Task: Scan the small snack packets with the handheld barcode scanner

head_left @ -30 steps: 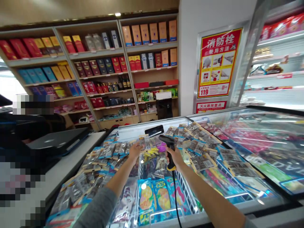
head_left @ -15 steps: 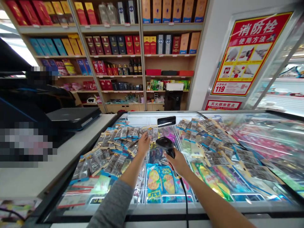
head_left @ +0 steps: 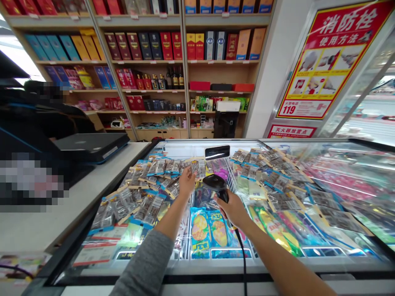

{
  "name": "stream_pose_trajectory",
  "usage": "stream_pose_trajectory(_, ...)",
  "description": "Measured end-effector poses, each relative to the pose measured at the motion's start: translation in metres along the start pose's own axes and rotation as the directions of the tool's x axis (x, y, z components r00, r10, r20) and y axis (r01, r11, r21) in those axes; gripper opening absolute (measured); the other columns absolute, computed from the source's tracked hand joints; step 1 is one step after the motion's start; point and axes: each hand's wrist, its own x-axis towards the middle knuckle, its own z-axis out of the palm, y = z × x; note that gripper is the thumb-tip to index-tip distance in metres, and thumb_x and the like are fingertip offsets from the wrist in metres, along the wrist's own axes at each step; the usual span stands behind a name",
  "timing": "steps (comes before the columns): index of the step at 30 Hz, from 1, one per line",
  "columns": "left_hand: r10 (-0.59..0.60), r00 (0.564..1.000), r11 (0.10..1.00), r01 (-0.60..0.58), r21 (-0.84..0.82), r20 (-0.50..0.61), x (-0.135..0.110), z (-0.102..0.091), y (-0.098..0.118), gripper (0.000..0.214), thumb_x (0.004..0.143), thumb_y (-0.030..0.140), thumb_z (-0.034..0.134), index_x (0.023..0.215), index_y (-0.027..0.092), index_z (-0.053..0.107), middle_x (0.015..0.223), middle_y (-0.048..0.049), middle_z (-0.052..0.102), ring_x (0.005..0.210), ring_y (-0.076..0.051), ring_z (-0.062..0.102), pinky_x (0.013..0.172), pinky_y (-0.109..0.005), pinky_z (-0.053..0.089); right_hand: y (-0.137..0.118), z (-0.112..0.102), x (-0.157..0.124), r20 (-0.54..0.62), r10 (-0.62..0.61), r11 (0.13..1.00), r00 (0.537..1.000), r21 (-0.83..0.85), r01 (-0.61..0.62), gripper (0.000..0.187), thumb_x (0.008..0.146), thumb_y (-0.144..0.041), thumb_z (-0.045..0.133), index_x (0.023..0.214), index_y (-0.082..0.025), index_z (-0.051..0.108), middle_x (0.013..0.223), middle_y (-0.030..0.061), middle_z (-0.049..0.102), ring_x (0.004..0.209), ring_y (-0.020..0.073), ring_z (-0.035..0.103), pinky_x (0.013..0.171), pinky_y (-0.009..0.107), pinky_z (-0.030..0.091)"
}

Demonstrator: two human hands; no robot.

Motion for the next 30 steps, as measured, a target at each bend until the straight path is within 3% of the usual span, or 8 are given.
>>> stream_pose_trajectory(5,-0.001,1.0,1.0,0.001,0.029,0.0,-0.002,0.002,0.005,0.041,0.085,0.022,0.054,0.125,0.015,0.054,0.109,-0.0109,0.072,0.101,-0.022,0.069,0.087,-0.034,0.057,0.001,0.006,0.003,-0.011,-0.004,0.997,1.0,0.079,0.005,0.018,0.074,-0.034,0.071,0.077,-0.022,0.057,0.039,-0.0079,0.049,0.028,0.0097,0.039,0.033,0.022,0.029)
stream_pose_trajectory(11,0.075,0.986,0.995,-0.066,0.069,-0.15,-0.009,-0.008,0.029,0.051,0.088,0.026,0.052,0.138,0.018,0.047,0.122,-0.0115,0.067,0.101,-0.022,0.068,0.086,-0.035,0.056,-0.013,0.04,0.009,0.063,0.06,0.861,0.996,0.502,-0.083,0.042,0.058,-0.042,0.08,0.08,-0.021,0.051,0.046,-0.0085,0.052,0.03,0.0083,0.04,0.03,0.02,0.03)
stream_pose_trajectory(13,0.159,0.963,0.984,-0.136,0.118,-0.216,-0.007,-0.028,0.043,0.054,0.088,0.028,0.052,0.141,0.018,0.045,0.122,-0.0113,0.066,0.101,-0.022,0.068,0.089,-0.034,0.054,-0.021,0.058,0.013,0.118,0.074,0.807,0.99,0.577,-0.129,0.045,0.056,-0.043,0.081,0.079,-0.021,0.05,0.046,-0.0081,0.052,0.031,0.008,0.041,0.031,0.019,0.031)
stream_pose_trajectory(16,0.236,0.934,0.955,-0.172,0.241,-0.268,0.0,-0.074,0.065,0.054,0.088,0.028,0.053,0.142,0.02,0.046,0.123,-0.0099,0.066,0.097,-0.02,0.068,0.089,-0.032,0.053,-0.037,0.092,0.022,0.19,0.068,0.756,0.979,0.63,-0.175,0.044,0.056,-0.043,0.081,0.08,-0.02,0.051,0.047,-0.0076,0.052,0.032,0.0076,0.042,0.031,0.018,0.031)
stream_pose_trajectory(20,0.216,0.926,0.895,-0.061,0.442,-0.309,0.014,-0.146,0.084,0.05,0.086,0.022,0.053,0.136,0.021,0.053,0.116,-0.0079,0.071,0.089,-0.02,0.069,0.086,-0.031,0.052,-0.054,0.143,0.038,0.279,0.095,0.717,0.956,0.646,-0.26,0.039,0.059,-0.038,0.079,0.081,-0.02,0.052,0.047,-0.0075,0.052,0.033,0.0078,0.042,0.031,0.019,0.033)
stream_pose_trajectory(23,0.188,0.928,0.801,0.044,0.597,-0.322,0.02,-0.187,0.087,0.045,0.083,0.021,0.057,0.127,0.019,0.061,0.107,-0.0078,0.074,0.091,-0.023,0.069,0.087,-0.032,0.051,-0.06,0.177,0.048,0.309,0.128,0.707,0.942,0.638,-0.306,0.035,0.063,-0.035,0.077,0.08,-0.02,0.051,0.046,-0.0076,0.052,0.032,0.0079,0.042,0.031,0.019,0.033)
stream_pose_trajectory(26,0.192,0.942,0.727,0.052,0.685,-0.276,0.021,-0.207,0.083,0.041,0.082,0.018,0.057,0.122,0.019,0.065,0.105,-0.0076,0.075,0.095,-0.024,0.069,0.088,-0.033,0.05,-0.059,0.2,0.053,0.323,0.165,0.708,0.932,0.619,-0.34,0.031,0.067,-0.032,0.076,0.077,-0.02,0.05,0.046,-0.0069,0.052,0.032,0.008,0.042,0.03,0.019,0.033)
stream_pose_trajectory(30,0.215,0.962,0.585,0.009,0.811,-0.166,0.019,-0.216,0.078,0.032,0.079,0.016,0.059,0.108,0.018,0.072,0.108,-0.01,0.073,0.103,-0.025,0.066,0.095,-0.033,0.047,-0.055,0.215,0.055,0.318,0.199,0.719,0.927,0.595,-0.358,0.029,0.069,-0.029,0.075,0.074,-0.021,0.048,0.044,-0.0066,0.051,0.032,0.0089,0.043,0.031,0.019,0.034)
